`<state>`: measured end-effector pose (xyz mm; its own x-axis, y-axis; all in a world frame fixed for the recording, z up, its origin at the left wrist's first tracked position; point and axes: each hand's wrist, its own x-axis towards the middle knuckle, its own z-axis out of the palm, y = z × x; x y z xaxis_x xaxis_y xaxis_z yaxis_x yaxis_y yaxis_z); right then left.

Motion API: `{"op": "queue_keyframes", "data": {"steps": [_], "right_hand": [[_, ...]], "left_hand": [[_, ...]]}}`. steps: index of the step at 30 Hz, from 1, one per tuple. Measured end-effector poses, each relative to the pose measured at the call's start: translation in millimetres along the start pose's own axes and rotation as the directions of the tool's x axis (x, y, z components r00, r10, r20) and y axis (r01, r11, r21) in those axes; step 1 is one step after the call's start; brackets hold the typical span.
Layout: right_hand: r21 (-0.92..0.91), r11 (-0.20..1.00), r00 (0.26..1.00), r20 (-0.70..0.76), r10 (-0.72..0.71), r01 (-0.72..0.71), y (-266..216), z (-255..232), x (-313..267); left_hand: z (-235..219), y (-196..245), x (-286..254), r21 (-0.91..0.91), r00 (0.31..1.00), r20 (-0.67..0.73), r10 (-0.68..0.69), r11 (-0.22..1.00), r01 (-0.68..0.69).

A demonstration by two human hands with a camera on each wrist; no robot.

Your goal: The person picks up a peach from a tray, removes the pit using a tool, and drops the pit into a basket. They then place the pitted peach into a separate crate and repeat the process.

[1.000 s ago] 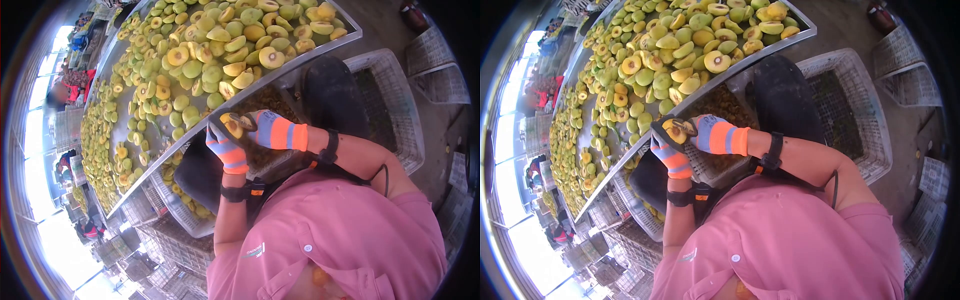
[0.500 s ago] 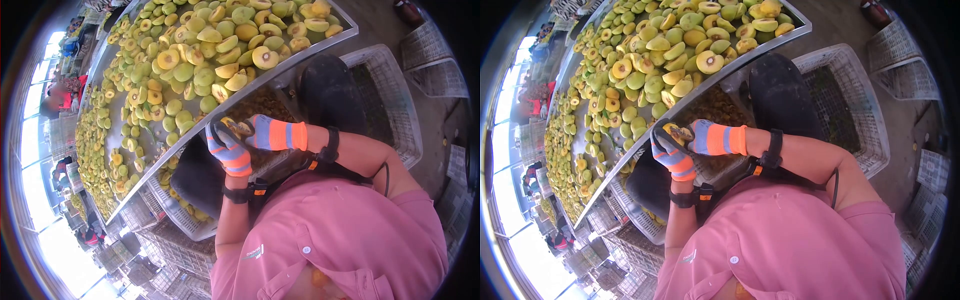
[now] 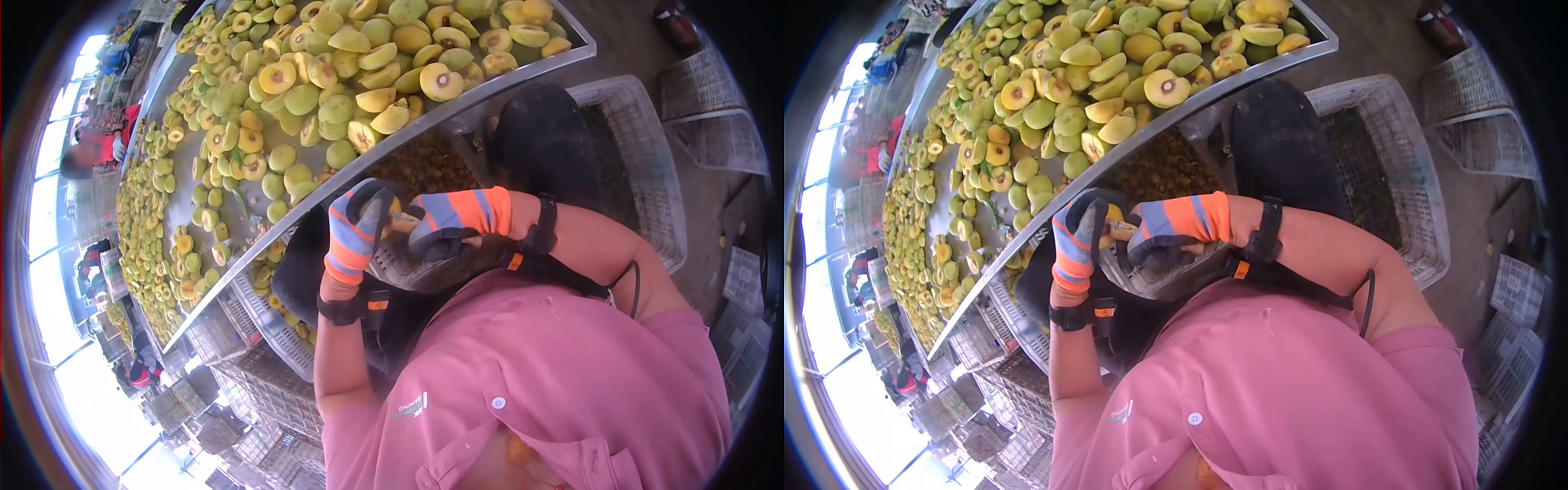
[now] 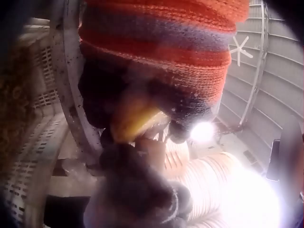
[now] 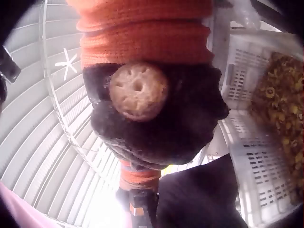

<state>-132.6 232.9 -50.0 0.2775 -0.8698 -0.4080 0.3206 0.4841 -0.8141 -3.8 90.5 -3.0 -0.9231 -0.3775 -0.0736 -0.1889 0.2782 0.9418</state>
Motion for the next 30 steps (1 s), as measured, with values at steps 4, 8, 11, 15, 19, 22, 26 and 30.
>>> {"op": "queue_keyframes", "data": {"steps": [4, 8, 11, 15, 19, 22, 26, 30], "right_hand": [[0.231, 0.973, 0.994, 0.105, -0.043, 0.018, -10, 6, -8], [0.224, 0.968, 0.990, 0.052, -0.128, 0.113, 17, 19, 2], [0.102, 0.991, 0.995, 0.068, 0.077, -0.084, -4, 18, -12], [-0.294, 0.924, 0.963, 0.182, -0.197, 0.245, 28, -1, 4], [0.142, 0.990, 0.965, 0.263, -0.016, -0.022, 0, 19, -27], [0.232, 0.965, 0.870, 0.493, -0.006, -0.125, 0, 15, -22], [0.494, 0.800, 0.816, 0.578, -0.008, -0.341, 2, 23, -20], [0.649, 0.700, 0.817, 0.552, -0.165, -0.297, 3, 32, -16]], "left_hand": [[14, 7, -10, 0.083, 0.971, -0.178, 0.158, 0.986, -0.145], [15, -9, -31, 0.152, 0.946, -0.234, 0.224, 0.970, -0.192], [17, -14, -38, 0.087, 0.975, -0.212, 0.061, 0.995, -0.044], [12, -5, -35, 0.153, 0.997, -0.013, 0.070, 0.986, -0.068], [2, 18, -29, 0.260, 0.944, 0.263, 0.197, 0.928, -0.266], [0, 40, -32, 0.243, 0.930, 0.298, 0.214, 0.925, -0.291], [11, 31, -40, 0.099, 0.954, 0.024, 0.298, 0.949, -0.299], [26, 21, -48, -0.308, 0.954, -0.299, -0.015, 0.948, -0.081]]}}
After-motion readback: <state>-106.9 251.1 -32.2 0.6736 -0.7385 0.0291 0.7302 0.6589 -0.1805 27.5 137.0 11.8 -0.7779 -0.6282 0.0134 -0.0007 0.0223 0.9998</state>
